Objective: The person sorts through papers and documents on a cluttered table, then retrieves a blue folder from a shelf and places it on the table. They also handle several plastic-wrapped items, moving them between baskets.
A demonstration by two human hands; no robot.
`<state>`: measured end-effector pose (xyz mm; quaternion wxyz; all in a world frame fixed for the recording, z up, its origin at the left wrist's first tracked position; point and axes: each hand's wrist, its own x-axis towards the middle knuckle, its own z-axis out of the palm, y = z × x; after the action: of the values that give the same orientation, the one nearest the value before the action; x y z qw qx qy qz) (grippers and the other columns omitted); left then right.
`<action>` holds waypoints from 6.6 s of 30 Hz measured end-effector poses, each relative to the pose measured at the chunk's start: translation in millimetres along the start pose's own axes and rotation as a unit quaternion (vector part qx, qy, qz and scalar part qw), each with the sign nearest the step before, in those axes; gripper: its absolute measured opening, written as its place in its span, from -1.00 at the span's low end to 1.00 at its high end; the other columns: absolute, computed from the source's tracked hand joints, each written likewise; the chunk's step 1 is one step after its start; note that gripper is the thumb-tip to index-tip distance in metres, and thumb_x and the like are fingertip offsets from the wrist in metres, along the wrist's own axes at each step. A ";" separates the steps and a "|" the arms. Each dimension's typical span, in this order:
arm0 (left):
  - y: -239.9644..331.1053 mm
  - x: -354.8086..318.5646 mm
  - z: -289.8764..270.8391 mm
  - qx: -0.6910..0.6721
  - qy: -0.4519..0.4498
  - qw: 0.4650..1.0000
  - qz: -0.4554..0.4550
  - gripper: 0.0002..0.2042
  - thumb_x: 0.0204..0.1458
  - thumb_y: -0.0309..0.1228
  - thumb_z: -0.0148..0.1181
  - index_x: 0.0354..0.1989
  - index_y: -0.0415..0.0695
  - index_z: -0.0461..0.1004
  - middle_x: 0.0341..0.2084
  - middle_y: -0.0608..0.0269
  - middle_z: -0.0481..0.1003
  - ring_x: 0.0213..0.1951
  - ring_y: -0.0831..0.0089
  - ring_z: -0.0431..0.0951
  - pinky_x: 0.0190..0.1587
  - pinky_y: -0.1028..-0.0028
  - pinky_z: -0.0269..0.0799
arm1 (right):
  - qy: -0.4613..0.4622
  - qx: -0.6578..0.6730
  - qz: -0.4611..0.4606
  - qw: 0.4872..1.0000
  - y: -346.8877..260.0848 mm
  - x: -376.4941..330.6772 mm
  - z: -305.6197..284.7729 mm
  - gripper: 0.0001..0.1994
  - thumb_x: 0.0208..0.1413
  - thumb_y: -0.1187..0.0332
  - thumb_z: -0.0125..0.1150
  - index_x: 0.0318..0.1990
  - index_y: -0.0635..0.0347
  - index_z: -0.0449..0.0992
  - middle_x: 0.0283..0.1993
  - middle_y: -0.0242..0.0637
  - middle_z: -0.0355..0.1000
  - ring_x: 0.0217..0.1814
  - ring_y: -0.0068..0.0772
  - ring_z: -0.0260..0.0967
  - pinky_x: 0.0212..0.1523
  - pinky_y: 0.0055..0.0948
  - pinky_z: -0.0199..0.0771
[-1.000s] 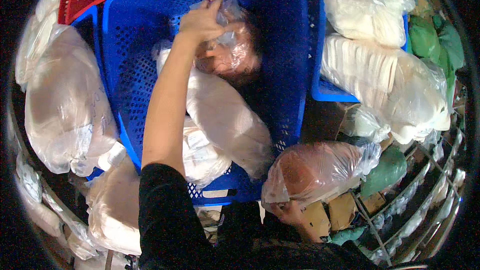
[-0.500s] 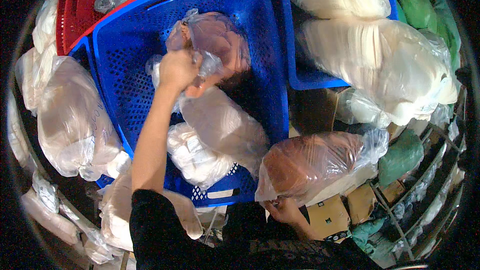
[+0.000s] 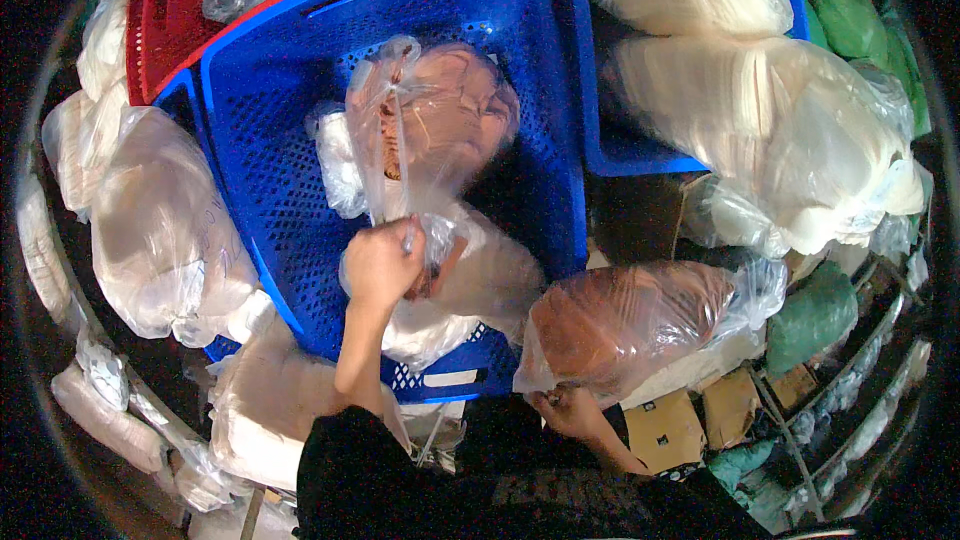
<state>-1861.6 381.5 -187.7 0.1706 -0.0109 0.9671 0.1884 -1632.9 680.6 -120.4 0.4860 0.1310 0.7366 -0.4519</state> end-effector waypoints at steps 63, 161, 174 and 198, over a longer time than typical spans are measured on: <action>113.2 -222.1 -245.2 0.050 -0.164 0.983 0.063 -0.74 0.06 -0.27 0.24 -0.52 -0.21 0.51 -0.56 -0.16 0.53 -0.44 -0.16 0.60 -0.33 0.01 0.51 | 0.066 -0.028 -0.112 0.991 5.2 21.4 14.7 -0.44 0.23 -0.13 0.07 -0.33 0.27 0.67 -0.30 0.20 0.58 -0.23 0.30 0.56 -0.10 0.13 0.55; 85.7 -1038.7 655.6 -0.403 0.366 0.143 -0.826 -0.52 0.32 -0.13 0.09 0.30 -0.16 0.43 0.16 -0.14 0.51 0.21 -0.05 0.49 0.25 0.12 0.38 | -0.112 -0.836 -0.318 0.432 276.6 15.9 743.1 -0.51 0.23 -0.13 0.17 0.14 -0.04 0.60 0.19 -0.28 0.48 0.28 -0.12 0.40 0.18 0.48 0.30; 164.6 -880.6 573.5 -0.802 0.241 0.209 -0.505 -0.58 0.42 -0.26 -0.07 0.35 -0.19 0.37 0.24 -0.05 0.46 0.25 0.19 0.49 0.31 0.16 0.34 | -0.284 -0.588 -0.523 0.547 201.3 68.6 694.5 -0.72 0.10 0.27 0.22 -0.52 0.31 0.57 -0.41 0.14 0.51 -0.33 0.23 0.53 -0.21 0.06 0.55; 5.0 -1046.0 181.6 -0.343 0.426 0.463 -0.698 -0.63 0.14 -0.43 0.14 0.16 -0.06 0.45 0.14 -0.02 0.46 0.16 -0.13 0.44 0.20 0.03 0.40 | -0.030 -0.660 -0.579 0.477 -194.9 -36.4 443.3 -0.81 0.14 0.32 0.22 -0.14 0.17 0.58 -0.06 -0.04 0.55 0.01 0.15 0.42 0.11 0.04 0.39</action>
<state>-817.9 407.8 5.5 -0.2052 -0.8188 0.4479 0.2947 -1473.3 229.4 -38.0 0.0789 -0.6989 0.7107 -0.0144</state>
